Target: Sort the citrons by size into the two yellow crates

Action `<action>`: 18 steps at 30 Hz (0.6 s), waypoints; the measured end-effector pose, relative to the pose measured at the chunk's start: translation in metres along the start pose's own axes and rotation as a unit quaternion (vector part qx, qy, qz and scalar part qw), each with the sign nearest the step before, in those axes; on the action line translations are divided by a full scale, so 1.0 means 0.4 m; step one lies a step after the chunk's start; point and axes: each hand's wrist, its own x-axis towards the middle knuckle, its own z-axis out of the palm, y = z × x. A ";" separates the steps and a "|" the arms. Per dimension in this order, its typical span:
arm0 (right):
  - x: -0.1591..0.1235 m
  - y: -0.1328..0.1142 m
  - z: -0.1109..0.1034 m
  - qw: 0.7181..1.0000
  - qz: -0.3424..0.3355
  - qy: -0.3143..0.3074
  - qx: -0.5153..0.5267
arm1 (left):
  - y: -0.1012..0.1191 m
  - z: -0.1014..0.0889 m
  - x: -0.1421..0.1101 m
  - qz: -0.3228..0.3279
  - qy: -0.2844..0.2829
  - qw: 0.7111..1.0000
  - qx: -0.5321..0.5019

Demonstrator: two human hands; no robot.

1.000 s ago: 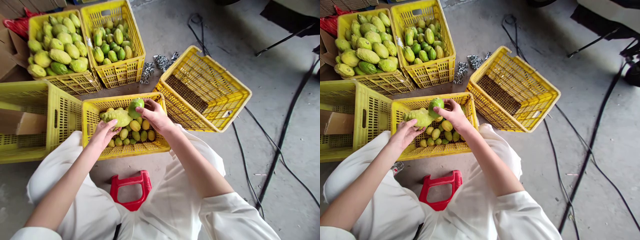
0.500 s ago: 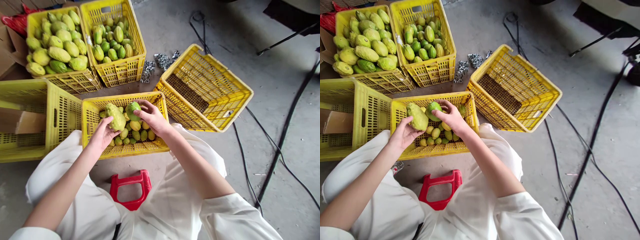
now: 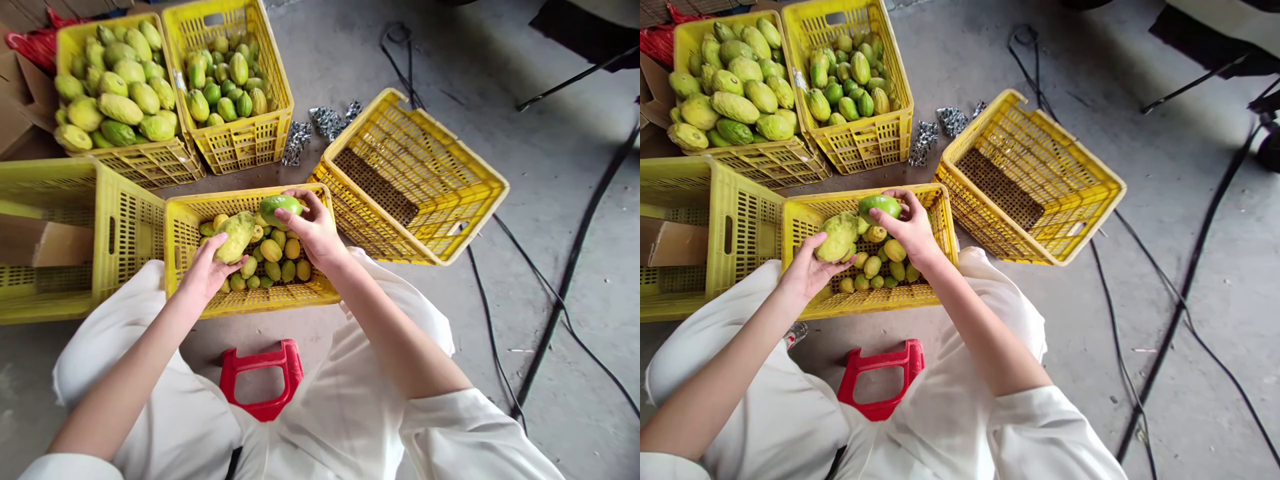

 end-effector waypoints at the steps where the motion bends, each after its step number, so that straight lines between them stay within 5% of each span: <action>1: 0.000 -0.001 -0.002 1.000 0.004 -0.002 0.002 | 0.000 0.000 -0.002 0.000 -0.010 1.000 0.000; 5: -0.002 -0.001 -0.006 1.000 0.006 -0.009 0.018 | 0.001 -0.001 -0.005 0.009 -0.048 0.999 0.001; 11: 0.005 0.013 -0.015 1.000 0.001 0.009 0.014 | 0.003 -0.005 0.008 0.031 -0.014 0.999 0.006; 18: 0.010 0.016 -0.015 0.996 -0.018 -0.082 -0.030 | 0.000 -0.008 0.011 0.019 -0.026 0.999 0.025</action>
